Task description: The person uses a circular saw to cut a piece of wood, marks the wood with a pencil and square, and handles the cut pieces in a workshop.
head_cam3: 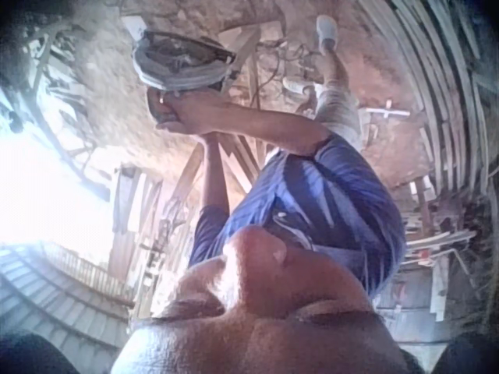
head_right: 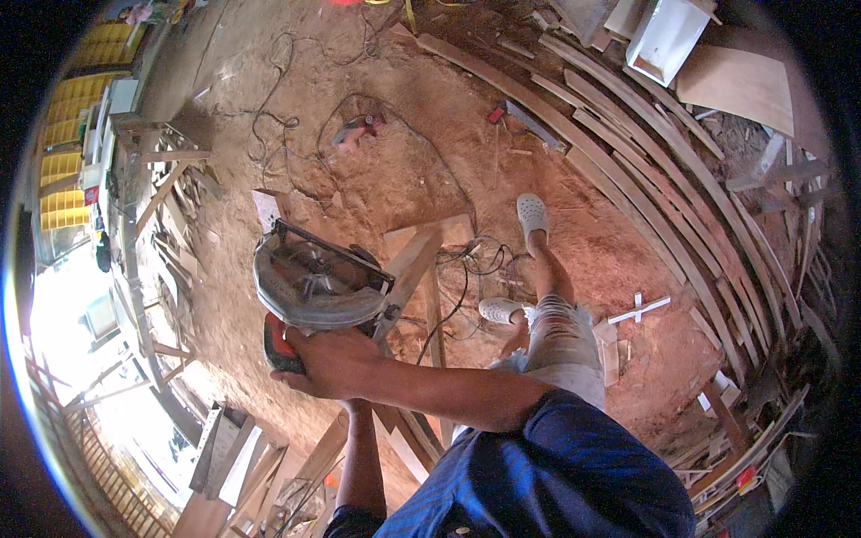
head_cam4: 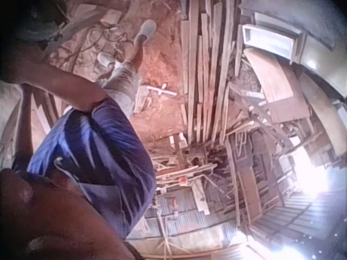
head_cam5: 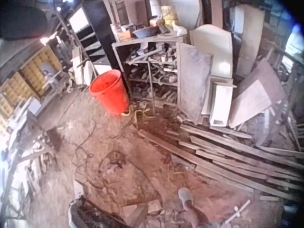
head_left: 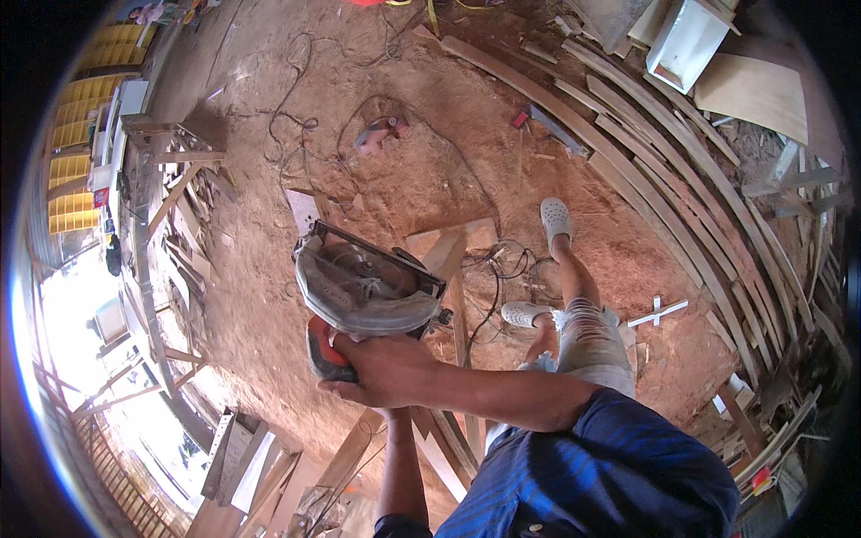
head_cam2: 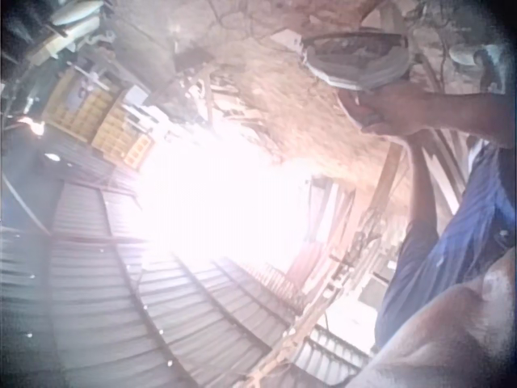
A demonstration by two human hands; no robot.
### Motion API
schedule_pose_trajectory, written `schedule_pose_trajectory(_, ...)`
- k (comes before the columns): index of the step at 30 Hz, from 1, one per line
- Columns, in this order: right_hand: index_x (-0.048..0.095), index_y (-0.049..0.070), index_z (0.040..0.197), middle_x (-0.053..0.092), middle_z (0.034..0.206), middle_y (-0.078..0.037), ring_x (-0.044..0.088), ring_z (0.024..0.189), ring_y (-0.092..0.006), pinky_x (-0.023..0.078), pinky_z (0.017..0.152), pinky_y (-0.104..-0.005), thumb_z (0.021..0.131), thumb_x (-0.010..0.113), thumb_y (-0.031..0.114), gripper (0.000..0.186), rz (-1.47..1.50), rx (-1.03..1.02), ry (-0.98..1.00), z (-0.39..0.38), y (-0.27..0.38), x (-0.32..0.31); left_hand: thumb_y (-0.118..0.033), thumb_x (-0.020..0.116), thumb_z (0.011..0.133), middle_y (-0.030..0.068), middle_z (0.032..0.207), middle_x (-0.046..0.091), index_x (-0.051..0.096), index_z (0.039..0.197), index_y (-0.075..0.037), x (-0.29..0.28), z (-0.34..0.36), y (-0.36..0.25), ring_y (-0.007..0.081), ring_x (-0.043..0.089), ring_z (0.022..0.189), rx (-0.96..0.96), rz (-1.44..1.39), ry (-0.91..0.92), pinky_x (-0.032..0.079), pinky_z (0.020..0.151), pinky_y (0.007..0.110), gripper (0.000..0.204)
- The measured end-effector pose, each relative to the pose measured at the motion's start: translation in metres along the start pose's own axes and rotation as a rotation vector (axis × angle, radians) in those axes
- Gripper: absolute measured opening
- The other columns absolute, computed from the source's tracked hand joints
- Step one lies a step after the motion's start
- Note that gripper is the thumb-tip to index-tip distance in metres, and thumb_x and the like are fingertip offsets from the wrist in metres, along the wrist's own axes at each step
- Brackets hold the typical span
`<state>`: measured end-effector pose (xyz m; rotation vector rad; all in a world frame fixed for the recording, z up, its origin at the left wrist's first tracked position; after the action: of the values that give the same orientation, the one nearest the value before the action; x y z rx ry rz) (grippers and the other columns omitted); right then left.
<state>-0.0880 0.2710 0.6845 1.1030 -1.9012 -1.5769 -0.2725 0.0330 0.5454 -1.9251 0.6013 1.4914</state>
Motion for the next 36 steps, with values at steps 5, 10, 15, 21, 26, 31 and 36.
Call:
schedule_pose_trajectory(5,0.047,0.008,0.151,0.076,0.103,-0.026,0.075,0.096,-0.0461,0.059,0.085,-0.0572,0.099,0.051,0.076,0.085,0.011,-0.015,-0.025,0.001,-0.003,0.003,-0.042,0.081,0.086,0.0231,0.111,0.075,0.059,0.138,-0.006,0.000,0.000,-0.001,0.0478,0.071,0.099,-0.003,0.005,0.009,0.053,0.083,0.058,0.067)
schedule_pose_trajectory(10,0.046,0.008,0.152,0.076,0.098,-0.025,0.075,0.093,-0.0475,0.059,0.083,-0.0571,0.098,0.055,0.073,0.085,-0.013,-0.039,-0.052,0.002,-0.004,0.001,-0.042,0.082,0.086,0.0230,0.110,0.075,0.059,0.138,-0.007,0.002,0.002,-0.005,0.0479,0.071,0.099,-0.010,0.009,0.015,0.053,0.083,0.058,0.067)
schedule_pose_trajectory(15,0.051,0.009,0.147,0.075,0.094,-0.026,0.074,0.089,-0.0499,0.059,0.081,-0.0583,0.098,0.058,0.071,0.079,-0.015,-0.082,-0.068,-0.002,-0.002,-0.005,-0.042,0.082,0.086,0.0229,0.109,0.075,0.060,0.138,-0.007,0.003,0.010,-0.037,0.0479,0.071,0.098,0.014,-0.011,0.006,0.053,0.083,0.058,0.067)
schedule_pose_trajectory(21,0.061,0.005,0.134,0.076,0.101,-0.028,0.073,0.098,-0.0498,0.059,0.086,-0.0560,0.098,0.065,0.060,0.066,0.013,-0.086,-0.132,0.001,-0.001,-0.010,-0.040,0.087,0.080,0.0201,0.091,0.071,0.059,0.108,-0.010,-0.033,0.011,-0.094,0.0466,0.070,0.089,-0.020,-0.250,-0.185,0.054,0.078,0.056,0.049)
schedule_pose_trajectory(26,0.061,0.003,0.146,0.076,0.118,-0.023,0.075,0.113,-0.0355,0.055,0.100,-0.0413,0.103,0.067,0.052,0.066,0.072,-0.135,-0.130,0.005,-0.003,0.002,-0.046,0.088,0.078,0.0182,0.102,0.074,0.062,0.111,-0.009,-0.050,0.005,-0.094,0.0424,0.073,0.098,-0.134,-0.284,-0.091,0.057,0.083,0.053,0.056)
schedule_pose_trajectory(31,0.061,-0.002,0.146,0.073,0.132,-0.013,0.065,0.124,-0.0193,0.050,0.108,-0.0366,0.107,0.066,0.042,0.058,0.191,-0.197,-0.169,0.006,-0.011,0.007,-0.046,0.087,0.077,0.0202,0.115,0.076,0.066,0.121,-0.008,-0.049,0.000,-0.091,0.0404,0.074,0.106,-0.135,-0.280,-0.060,0.059,0.090,0.051,0.062)
schedule_pose_trajectory(36,0.062,0.000,0.145,0.073,0.125,-0.011,0.067,0.113,-0.0183,0.052,0.098,-0.0342,0.107,0.065,0.047,0.060,0.188,-0.184,-0.180,0.018,-0.035,-0.003,-0.054,0.080,0.082,0.0210,0.111,0.077,0.064,0.120,-0.006,-0.032,0.002,-0.098,0.0402,0.075,0.104,-0.037,-0.322,-0.137,0.059,0.089,0.051,0.063)
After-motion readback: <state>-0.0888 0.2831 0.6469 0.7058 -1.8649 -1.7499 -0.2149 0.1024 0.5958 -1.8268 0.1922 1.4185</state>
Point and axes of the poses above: each hand's wrist, its own z-axis towards the middle knuckle, its own x-axis out of the palm, y = z × x, the point moved 4 cm from there along z, towards the middle knuckle
